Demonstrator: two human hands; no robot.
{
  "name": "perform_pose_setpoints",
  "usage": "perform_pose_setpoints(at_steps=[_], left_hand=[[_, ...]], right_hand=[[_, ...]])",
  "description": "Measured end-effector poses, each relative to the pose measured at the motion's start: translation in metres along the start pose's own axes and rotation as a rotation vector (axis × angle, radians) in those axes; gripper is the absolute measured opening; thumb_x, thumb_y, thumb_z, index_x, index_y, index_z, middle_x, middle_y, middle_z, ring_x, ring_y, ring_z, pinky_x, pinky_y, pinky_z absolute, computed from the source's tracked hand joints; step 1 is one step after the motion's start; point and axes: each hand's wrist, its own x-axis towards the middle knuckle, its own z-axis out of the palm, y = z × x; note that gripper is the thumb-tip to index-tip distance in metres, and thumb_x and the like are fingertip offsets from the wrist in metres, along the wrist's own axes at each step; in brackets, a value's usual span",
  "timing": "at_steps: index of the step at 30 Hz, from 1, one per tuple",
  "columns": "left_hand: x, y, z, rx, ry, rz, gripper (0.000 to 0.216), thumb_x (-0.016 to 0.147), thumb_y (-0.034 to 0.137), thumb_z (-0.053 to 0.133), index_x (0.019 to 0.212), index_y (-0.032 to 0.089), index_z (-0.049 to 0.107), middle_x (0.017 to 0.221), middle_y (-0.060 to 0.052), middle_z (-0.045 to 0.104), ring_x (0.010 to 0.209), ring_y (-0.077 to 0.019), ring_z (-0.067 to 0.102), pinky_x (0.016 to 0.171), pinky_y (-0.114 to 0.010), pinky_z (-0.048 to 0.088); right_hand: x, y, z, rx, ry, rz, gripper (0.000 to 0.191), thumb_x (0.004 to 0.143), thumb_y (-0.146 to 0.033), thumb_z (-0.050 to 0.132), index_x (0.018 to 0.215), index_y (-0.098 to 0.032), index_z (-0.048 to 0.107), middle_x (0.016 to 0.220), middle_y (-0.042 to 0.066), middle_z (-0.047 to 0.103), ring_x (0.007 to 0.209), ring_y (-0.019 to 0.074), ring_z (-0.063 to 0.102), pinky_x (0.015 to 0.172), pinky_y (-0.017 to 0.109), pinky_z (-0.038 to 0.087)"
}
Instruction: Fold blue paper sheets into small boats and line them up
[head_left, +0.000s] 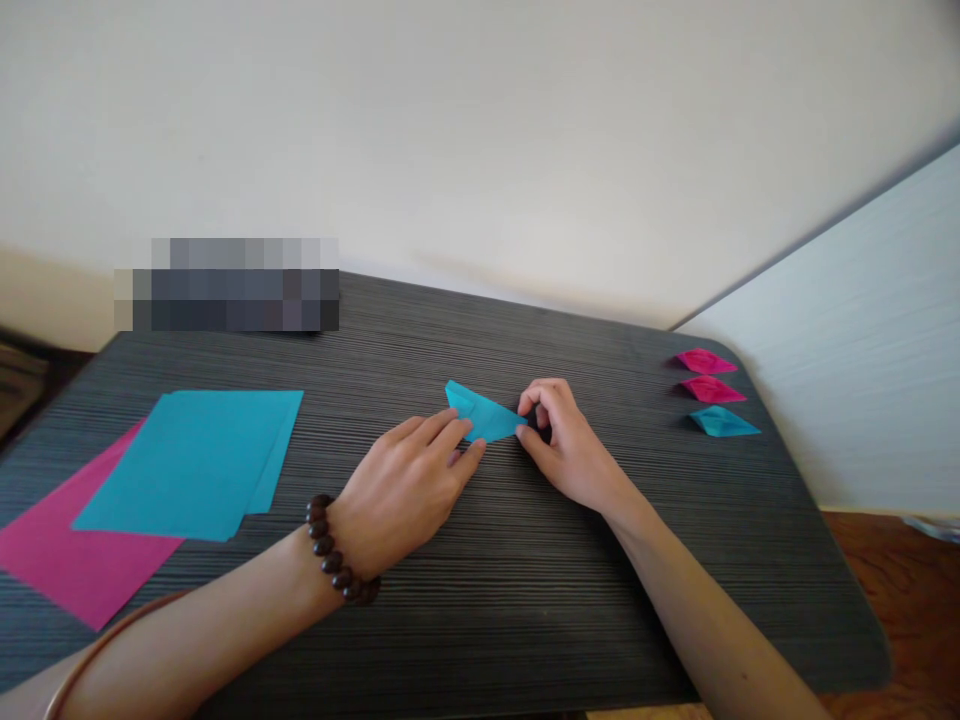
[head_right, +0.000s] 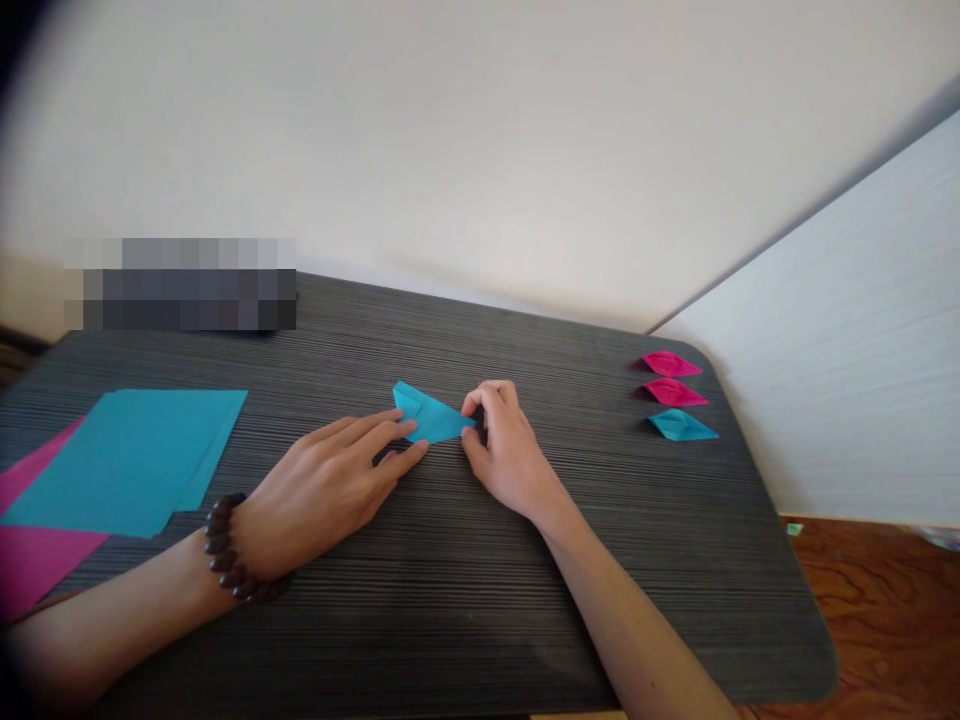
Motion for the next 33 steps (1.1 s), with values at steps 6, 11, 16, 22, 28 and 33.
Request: perform_pose_setpoints(at_steps=[6, 11, 16, 22, 28, 33], left_hand=[[0.004, -0.003, -0.004, -0.015, -0.063, 0.005, 0.027, 0.084, 0.013, 0.049, 0.107, 0.019, 0.062, 0.098, -0.010, 0.061, 0.096, -0.0244, 0.057, 0.078, -0.040, 0.052], [0.003, -0.004, -0.003, -0.040, -0.071, 0.001, 0.028, 0.087, 0.016, 0.047, 0.111, 0.020, 0.060, 0.096, -0.009, 0.059, 0.095, -0.0234, 0.055, 0.078, -0.039, 0.051], [0.003, -0.003, -0.003, -0.057, -0.098, -0.020, 0.028, 0.086, 0.014, 0.047, 0.111, 0.019, 0.060, 0.098, -0.009, 0.060, 0.095, -0.0248, 0.054, 0.078, -0.040, 0.052], [0.004, -0.002, -0.005, -0.077, -0.096, -0.011, 0.026, 0.085, 0.013, 0.048, 0.106, 0.019, 0.062, 0.097, -0.009, 0.061, 0.090, -0.0235, 0.056, 0.076, -0.040, 0.052], [0.005, -0.005, -0.003, -0.117, -0.070, -0.027, 0.025, 0.086, 0.013, 0.047, 0.103, 0.020, 0.064, 0.094, -0.008, 0.061, 0.090, -0.0231, 0.055, 0.076, -0.040, 0.051], [0.004, -0.018, 0.012, -0.347, 0.058, -0.059, 0.024, 0.087, 0.014, 0.046, 0.101, 0.020, 0.064, 0.096, -0.005, 0.059, 0.091, -0.0184, 0.052, 0.083, -0.035, 0.048]], right_hand=[[0.000, 0.003, -0.002, 0.038, 0.021, -0.020, 0.021, 0.077, -0.007, 0.043, 0.092, -0.022, 0.047, 0.092, 0.004, 0.042, 0.071, 0.0139, 0.045, 0.064, 0.030, 0.043], [-0.003, -0.001, 0.009, -0.061, 0.106, 0.019, 0.014, 0.079, -0.021, 0.053, 0.092, -0.022, 0.047, 0.097, 0.005, 0.045, 0.078, 0.0168, 0.048, 0.068, 0.034, 0.044], [-0.002, -0.004, 0.011, -0.132, 0.084, 0.011, 0.020, 0.076, -0.022, 0.058, 0.092, -0.022, 0.046, 0.099, 0.006, 0.046, 0.090, 0.0206, 0.048, 0.077, 0.038, 0.043], [-0.002, 0.001, 0.005, -0.056, 0.044, 0.009, 0.018, 0.078, -0.015, 0.052, 0.093, -0.023, 0.047, 0.099, 0.004, 0.045, 0.075, 0.0152, 0.048, 0.073, 0.034, 0.044], [-0.002, 0.003, 0.006, -0.054, 0.062, 0.000, 0.018, 0.083, -0.018, 0.049, 0.100, -0.022, 0.049, 0.101, 0.006, 0.047, 0.076, 0.0153, 0.050, 0.072, 0.033, 0.046], [-0.006, 0.001, 0.013, -0.187, 0.091, -0.058, 0.035, 0.085, -0.033, 0.053, 0.118, -0.023, 0.050, 0.116, 0.009, 0.047, 0.103, 0.0233, 0.049, 0.088, 0.041, 0.043]])
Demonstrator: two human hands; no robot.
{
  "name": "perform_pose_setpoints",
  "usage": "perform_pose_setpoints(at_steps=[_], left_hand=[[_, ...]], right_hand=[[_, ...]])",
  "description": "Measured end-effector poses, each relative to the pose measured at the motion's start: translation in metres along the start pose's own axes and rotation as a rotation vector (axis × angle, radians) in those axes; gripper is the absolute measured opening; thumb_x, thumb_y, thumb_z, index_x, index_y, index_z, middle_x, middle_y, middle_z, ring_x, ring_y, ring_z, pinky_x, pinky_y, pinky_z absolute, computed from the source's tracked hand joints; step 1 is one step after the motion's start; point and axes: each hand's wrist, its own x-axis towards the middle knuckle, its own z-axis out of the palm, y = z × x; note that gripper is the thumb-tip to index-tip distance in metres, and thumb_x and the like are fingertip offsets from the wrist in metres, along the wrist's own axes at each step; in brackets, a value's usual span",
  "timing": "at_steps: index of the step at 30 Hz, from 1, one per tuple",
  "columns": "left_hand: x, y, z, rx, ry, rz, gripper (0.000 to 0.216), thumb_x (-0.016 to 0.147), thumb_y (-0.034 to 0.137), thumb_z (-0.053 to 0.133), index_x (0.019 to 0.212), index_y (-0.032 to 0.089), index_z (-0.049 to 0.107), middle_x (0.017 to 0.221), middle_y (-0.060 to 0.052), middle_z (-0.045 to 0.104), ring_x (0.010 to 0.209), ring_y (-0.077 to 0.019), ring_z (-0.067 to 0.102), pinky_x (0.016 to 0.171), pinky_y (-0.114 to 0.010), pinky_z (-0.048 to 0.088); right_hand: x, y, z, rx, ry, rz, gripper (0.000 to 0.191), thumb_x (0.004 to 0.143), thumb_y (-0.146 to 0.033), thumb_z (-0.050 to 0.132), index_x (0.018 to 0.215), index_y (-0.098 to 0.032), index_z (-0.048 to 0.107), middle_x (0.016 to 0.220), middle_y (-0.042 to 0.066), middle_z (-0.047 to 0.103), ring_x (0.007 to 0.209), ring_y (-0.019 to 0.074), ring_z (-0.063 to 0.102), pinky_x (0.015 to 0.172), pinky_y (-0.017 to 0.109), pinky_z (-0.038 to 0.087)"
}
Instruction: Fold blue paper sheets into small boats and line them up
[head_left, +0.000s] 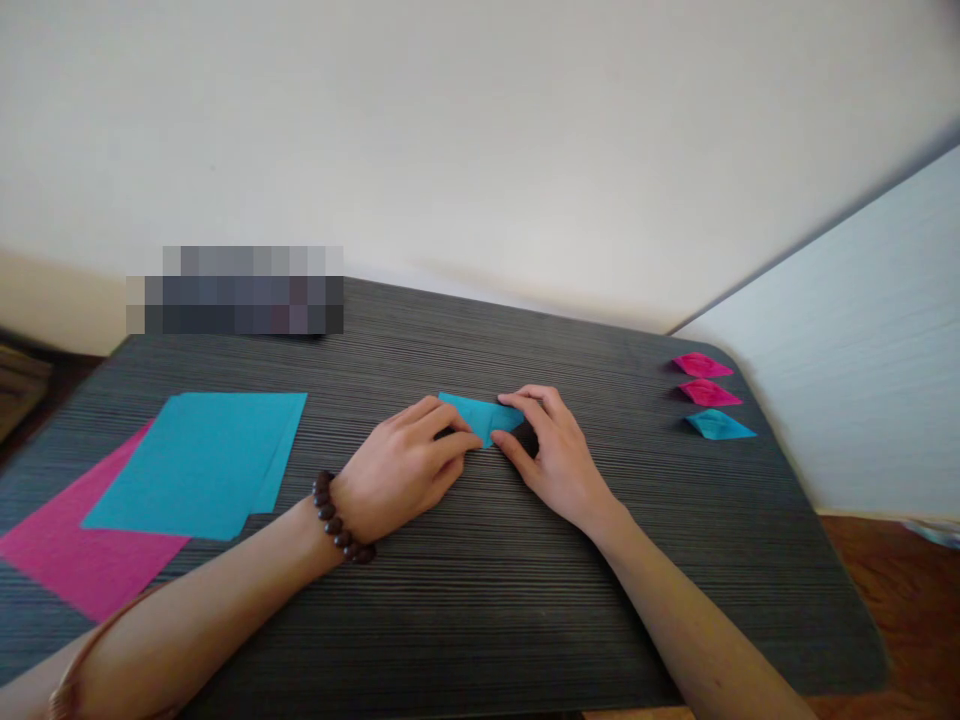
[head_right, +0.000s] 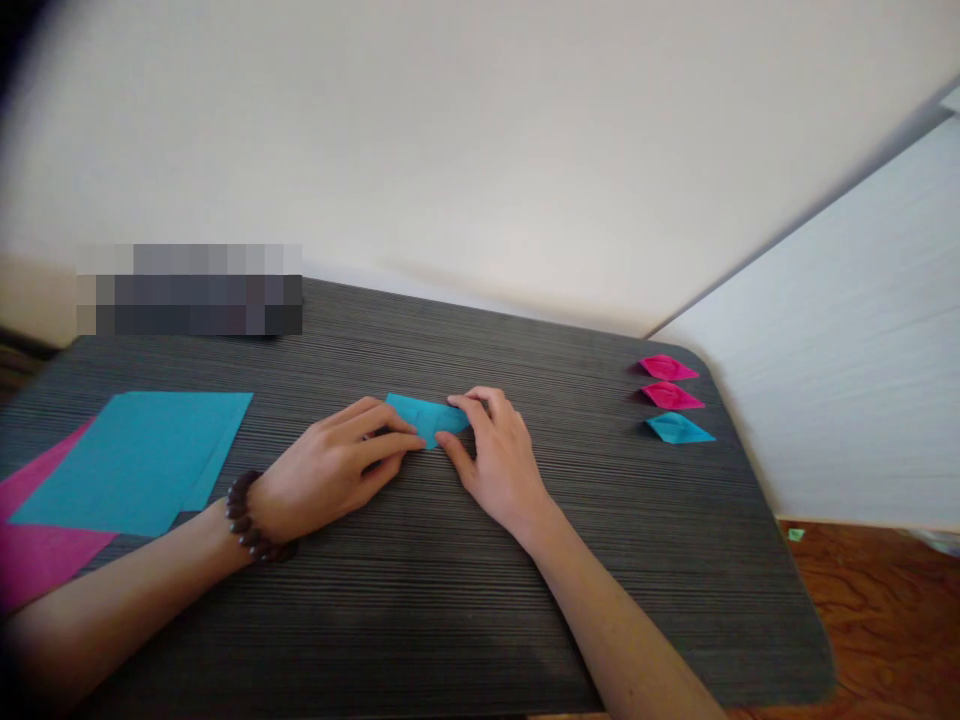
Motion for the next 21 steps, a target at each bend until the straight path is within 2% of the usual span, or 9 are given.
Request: perform_pose_setpoints(at_steps=[3, 7, 13, 21], left_hand=[[0.001, -0.013, 0.005, -0.069, 0.128, -0.103, 0.022, 0.089, 0.019, 0.046, 0.102, 0.017, 0.063, 0.103, -0.007, 0.058, 0.096, -0.0185, 0.051, 0.089, -0.035, 0.045], [0.001, -0.022, 0.007, 0.090, 0.147, -0.224, 0.036, 0.087, 0.031, 0.051, 0.121, 0.021, 0.055, 0.114, -0.009, 0.054, 0.105, -0.0264, 0.045, 0.090, -0.046, 0.041], [0.000, -0.020, 0.006, 0.093, 0.082, -0.205, 0.031, 0.088, 0.031, 0.048, 0.117, 0.025, 0.058, 0.111, -0.007, 0.056, 0.102, -0.0252, 0.045, 0.087, -0.045, 0.041], [0.002, -0.023, 0.007, 0.036, 0.106, -0.183, 0.027, 0.088, 0.029, 0.050, 0.111, 0.023, 0.061, 0.105, -0.007, 0.056, 0.100, -0.0235, 0.045, 0.087, -0.043, 0.041]], right_hand=[[-0.002, 0.001, 0.003, -0.028, 0.007, -0.022, 0.031, 0.086, -0.033, 0.052, 0.116, -0.024, 0.054, 0.114, 0.008, 0.050, 0.100, 0.0217, 0.051, 0.090, 0.041, 0.042], [-0.002, 0.002, 0.003, -0.049, 0.031, -0.052, 0.031, 0.086, -0.032, 0.053, 0.116, -0.024, 0.055, 0.111, 0.007, 0.052, 0.099, 0.0212, 0.050, 0.089, 0.039, 0.042], [-0.003, -0.002, 0.003, -0.102, 0.062, -0.080, 0.029, 0.087, -0.029, 0.052, 0.115, -0.025, 0.057, 0.108, 0.006, 0.055, 0.100, 0.0215, 0.047, 0.088, 0.039, 0.040], [0.002, 0.000, 0.005, -0.115, 0.064, -0.109, 0.020, 0.088, -0.024, 0.051, 0.106, -0.025, 0.061, 0.101, 0.004, 0.057, 0.096, 0.0196, 0.049, 0.083, 0.036, 0.038]])
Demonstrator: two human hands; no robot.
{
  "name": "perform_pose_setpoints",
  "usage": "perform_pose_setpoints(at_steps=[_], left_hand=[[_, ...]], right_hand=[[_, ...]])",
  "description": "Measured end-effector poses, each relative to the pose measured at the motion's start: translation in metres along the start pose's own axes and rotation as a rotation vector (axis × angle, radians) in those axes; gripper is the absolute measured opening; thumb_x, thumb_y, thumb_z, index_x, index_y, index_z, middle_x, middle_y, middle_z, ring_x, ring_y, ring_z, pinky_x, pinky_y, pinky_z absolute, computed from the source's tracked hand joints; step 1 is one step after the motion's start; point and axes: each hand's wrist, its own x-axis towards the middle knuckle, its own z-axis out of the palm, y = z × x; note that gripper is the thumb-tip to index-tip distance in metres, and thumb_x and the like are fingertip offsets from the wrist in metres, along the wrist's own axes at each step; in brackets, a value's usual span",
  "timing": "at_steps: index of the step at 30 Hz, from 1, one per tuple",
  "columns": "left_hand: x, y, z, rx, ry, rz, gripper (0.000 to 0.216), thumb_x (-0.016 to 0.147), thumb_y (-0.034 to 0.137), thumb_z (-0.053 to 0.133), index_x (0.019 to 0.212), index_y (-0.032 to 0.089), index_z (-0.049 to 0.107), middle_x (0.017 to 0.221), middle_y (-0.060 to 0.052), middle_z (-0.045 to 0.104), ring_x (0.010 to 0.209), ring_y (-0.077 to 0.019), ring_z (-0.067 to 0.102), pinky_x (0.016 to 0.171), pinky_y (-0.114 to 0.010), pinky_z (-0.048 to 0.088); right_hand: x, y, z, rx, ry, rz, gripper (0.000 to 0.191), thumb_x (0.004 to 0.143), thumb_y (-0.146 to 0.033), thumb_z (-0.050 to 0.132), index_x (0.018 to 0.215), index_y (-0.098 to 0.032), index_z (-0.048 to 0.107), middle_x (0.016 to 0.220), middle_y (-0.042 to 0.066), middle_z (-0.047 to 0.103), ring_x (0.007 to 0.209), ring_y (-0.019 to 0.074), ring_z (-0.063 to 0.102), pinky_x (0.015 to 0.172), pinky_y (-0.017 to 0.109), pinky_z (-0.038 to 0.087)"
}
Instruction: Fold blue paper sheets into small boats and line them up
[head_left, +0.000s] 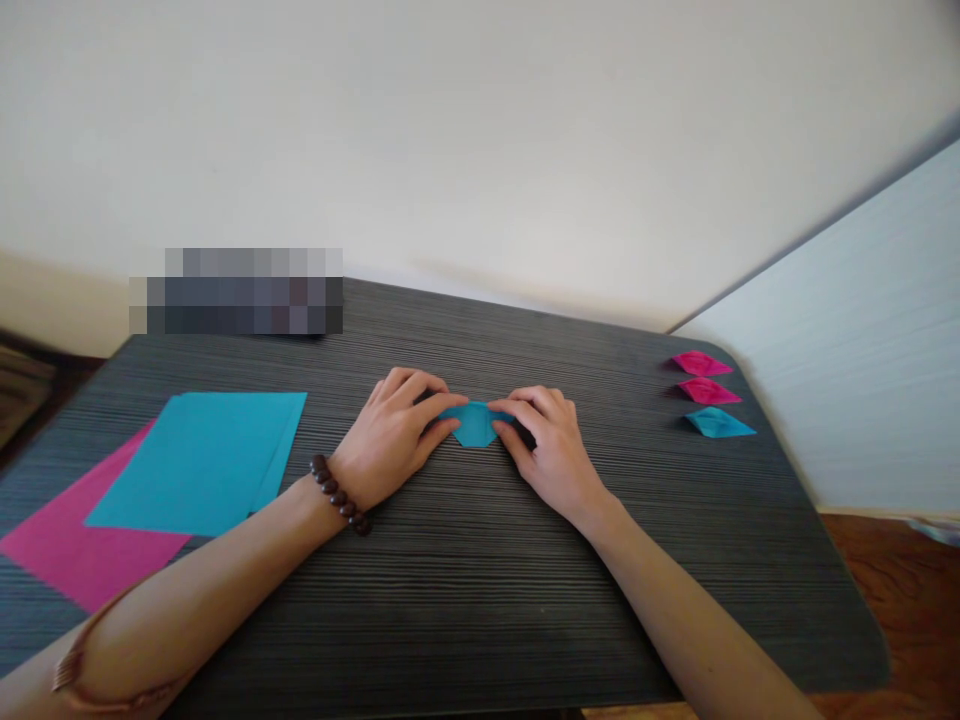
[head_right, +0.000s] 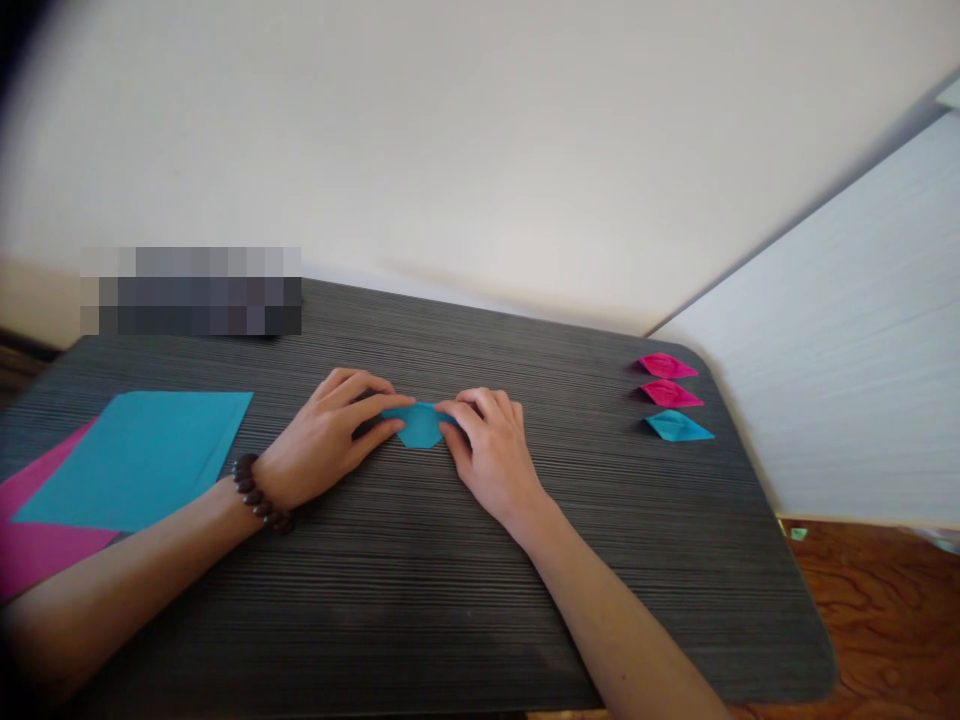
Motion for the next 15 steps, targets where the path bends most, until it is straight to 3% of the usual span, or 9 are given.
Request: perform_pose_setpoints(at_steps=[7, 11, 15], left_hand=[[0.0009, -0.0044, -0.0001, -0.027, 0.011, 0.061, 0.025, 0.088, 0.027, 0.051, 0.110, 0.023, 0.062, 0.098, -0.006, 0.058, 0.095, -0.0207, 0.045, 0.085, -0.039, 0.042], [-0.0005, -0.0060, -0.0021, 0.081, 0.020, 0.151, 0.024, 0.088, 0.029, 0.050, 0.108, 0.028, 0.064, 0.097, -0.005, 0.059, 0.093, -0.0215, 0.046, 0.080, -0.038, 0.042], [-0.0008, -0.0010, -0.0071, 0.198, 0.012, 0.203, 0.022, 0.089, 0.027, 0.049, 0.104, 0.028, 0.065, 0.097, -0.004, 0.061, 0.096, -0.0235, 0.047, 0.078, -0.039, 0.041]], right_hand=[[0.0036, 0.0016, -0.0008, 0.031, -0.028, -0.046, 0.018, 0.089, -0.023, 0.051, 0.104, -0.023, 0.059, 0.102, 0.002, 0.061, 0.094, 0.0177, 0.050, 0.081, 0.034, 0.037], [0.0026, 0.0006, -0.0021, -0.067, -0.032, -0.084, 0.025, 0.090, -0.026, 0.049, 0.114, -0.024, 0.057, 0.104, 0.003, 0.061, 0.095, 0.0179, 0.050, 0.080, 0.034, 0.036], [-0.0010, -0.0025, -0.0035, -0.205, -0.036, -0.151, 0.024, 0.091, -0.023, 0.046, 0.110, -0.025, 0.061, 0.105, 0.002, 0.062, 0.096, 0.0182, 0.049, 0.082, 0.036, 0.033]])
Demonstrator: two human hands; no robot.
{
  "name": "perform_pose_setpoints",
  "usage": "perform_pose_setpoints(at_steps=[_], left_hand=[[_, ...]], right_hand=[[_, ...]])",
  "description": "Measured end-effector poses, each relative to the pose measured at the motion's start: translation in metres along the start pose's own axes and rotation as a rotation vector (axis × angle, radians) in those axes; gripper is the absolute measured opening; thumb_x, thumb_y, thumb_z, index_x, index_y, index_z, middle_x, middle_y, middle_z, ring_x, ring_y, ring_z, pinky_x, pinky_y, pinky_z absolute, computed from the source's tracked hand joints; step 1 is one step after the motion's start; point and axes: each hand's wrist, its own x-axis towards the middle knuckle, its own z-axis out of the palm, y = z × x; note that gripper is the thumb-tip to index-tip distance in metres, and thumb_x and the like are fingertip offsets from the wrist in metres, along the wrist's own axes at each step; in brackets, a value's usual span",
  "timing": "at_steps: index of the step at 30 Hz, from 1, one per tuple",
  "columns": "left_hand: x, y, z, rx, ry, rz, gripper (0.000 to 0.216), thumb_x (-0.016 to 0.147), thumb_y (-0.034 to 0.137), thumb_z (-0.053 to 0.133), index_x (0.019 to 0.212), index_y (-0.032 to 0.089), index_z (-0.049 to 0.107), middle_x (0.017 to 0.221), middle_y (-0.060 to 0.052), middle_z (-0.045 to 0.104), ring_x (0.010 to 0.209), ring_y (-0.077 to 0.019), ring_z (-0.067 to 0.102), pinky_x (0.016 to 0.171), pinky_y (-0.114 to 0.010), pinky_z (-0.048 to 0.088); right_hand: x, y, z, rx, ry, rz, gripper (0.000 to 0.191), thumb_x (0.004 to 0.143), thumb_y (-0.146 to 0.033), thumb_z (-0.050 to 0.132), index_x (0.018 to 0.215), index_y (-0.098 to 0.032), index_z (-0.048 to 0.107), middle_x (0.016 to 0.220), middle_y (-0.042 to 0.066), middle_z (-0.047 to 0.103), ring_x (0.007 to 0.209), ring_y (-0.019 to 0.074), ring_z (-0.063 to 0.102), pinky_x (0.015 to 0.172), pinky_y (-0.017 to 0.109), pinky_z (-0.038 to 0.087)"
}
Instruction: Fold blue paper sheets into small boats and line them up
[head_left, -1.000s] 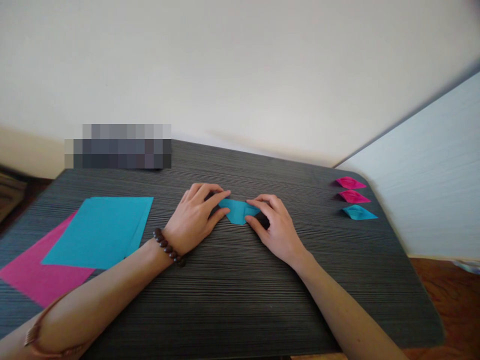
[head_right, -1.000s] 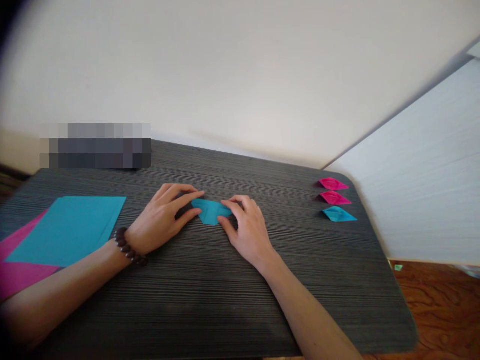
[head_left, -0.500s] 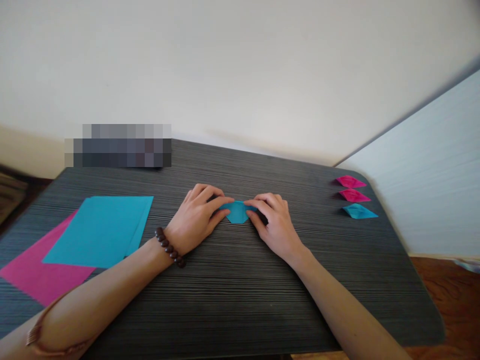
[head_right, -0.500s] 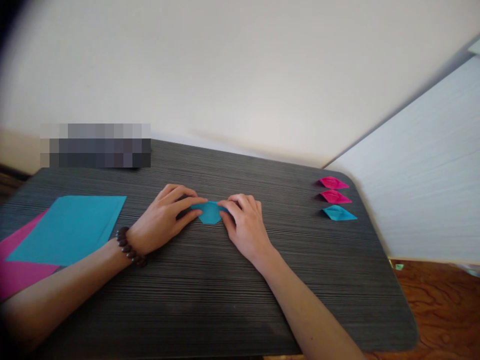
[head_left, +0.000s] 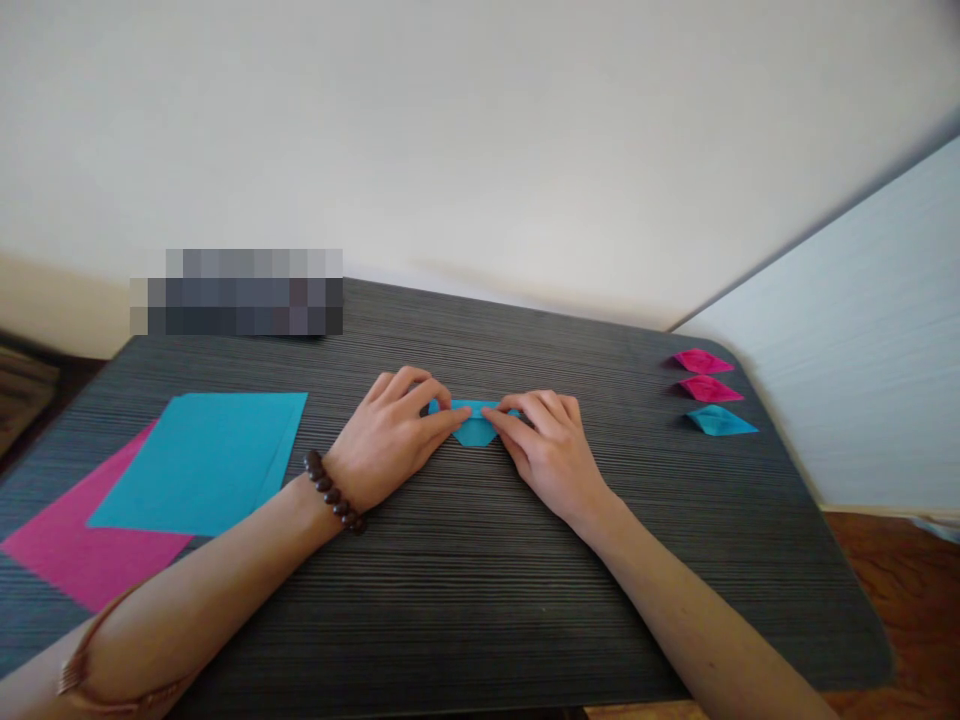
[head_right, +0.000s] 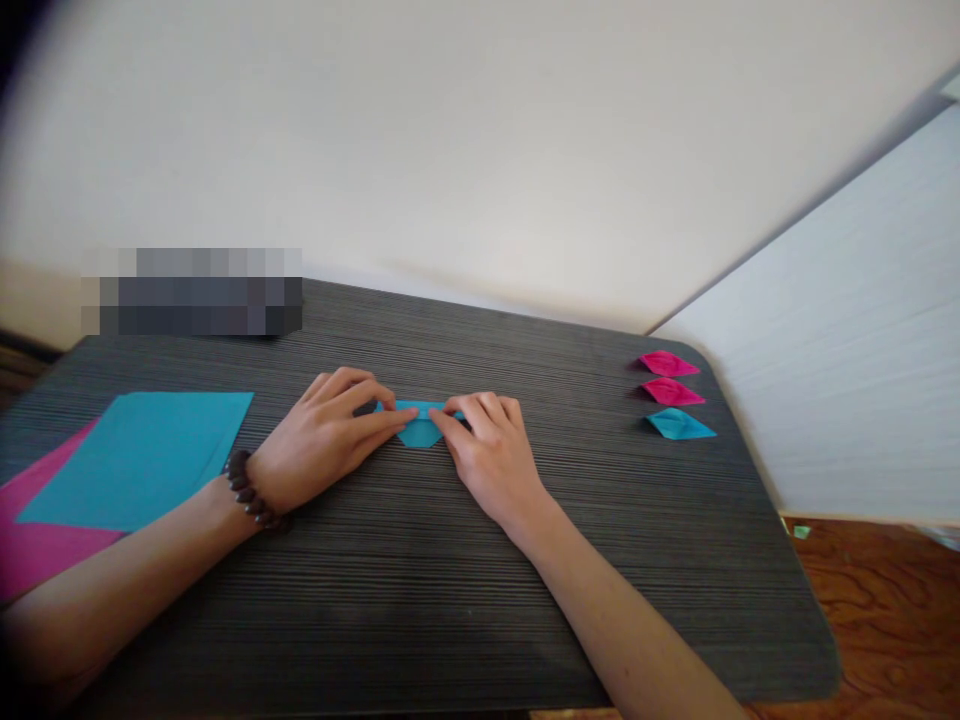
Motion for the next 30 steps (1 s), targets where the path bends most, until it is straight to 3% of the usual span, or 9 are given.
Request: perform_pose_setpoints(at_steps=[12, 20, 24, 30], left_hand=[[0.004, 0.030, -0.013, 0.141, -0.119, -0.042, 0.021, 0.088, 0.018, 0.043, 0.097, 0.015, 0.062, 0.090, -0.007, 0.061, 0.096, -0.0274, 0.053, 0.077, -0.042, 0.043], [0.004, 0.034, -0.012, 0.150, -0.163, -0.067, 0.025, 0.087, 0.014, 0.043, 0.105, 0.016, 0.060, 0.093, -0.008, 0.060, 0.096, -0.0278, 0.052, 0.077, -0.043, 0.042], [0.003, 0.039, -0.012, 0.177, -0.167, -0.109, 0.031, 0.086, 0.016, 0.043, 0.113, 0.015, 0.057, 0.095, -0.009, 0.060, 0.094, -0.0293, 0.053, 0.075, -0.045, 0.044], [0.000, 0.031, -0.010, 0.131, -0.116, -0.122, 0.030, 0.086, 0.016, 0.043, 0.110, 0.014, 0.060, 0.091, -0.010, 0.059, 0.089, -0.0267, 0.053, 0.074, -0.043, 0.045]], right_hand=[[-0.007, -0.012, 0.000, -0.164, -0.015, 0.003, 0.028, 0.091, -0.018, 0.045, 0.114, -0.024, 0.059, 0.100, 0.004, 0.064, 0.098, 0.0216, 0.048, 0.085, 0.041, 0.029], [-0.006, -0.015, -0.002, -0.155, -0.055, 0.006, 0.034, 0.091, -0.014, 0.041, 0.121, -0.023, 0.053, 0.100, 0.006, 0.063, 0.095, 0.0224, 0.049, 0.083, 0.042, 0.030], [-0.008, -0.014, -0.003, -0.155, -0.031, 0.042, 0.030, 0.091, -0.016, 0.040, 0.115, -0.022, 0.058, 0.101, 0.006, 0.064, 0.095, 0.0223, 0.050, 0.083, 0.042, 0.031], [-0.008, -0.009, -0.004, -0.088, 0.021, 0.075, 0.027, 0.087, -0.014, 0.047, 0.107, -0.021, 0.063, 0.096, 0.005, 0.064, 0.093, 0.0218, 0.051, 0.083, 0.040, 0.033]])
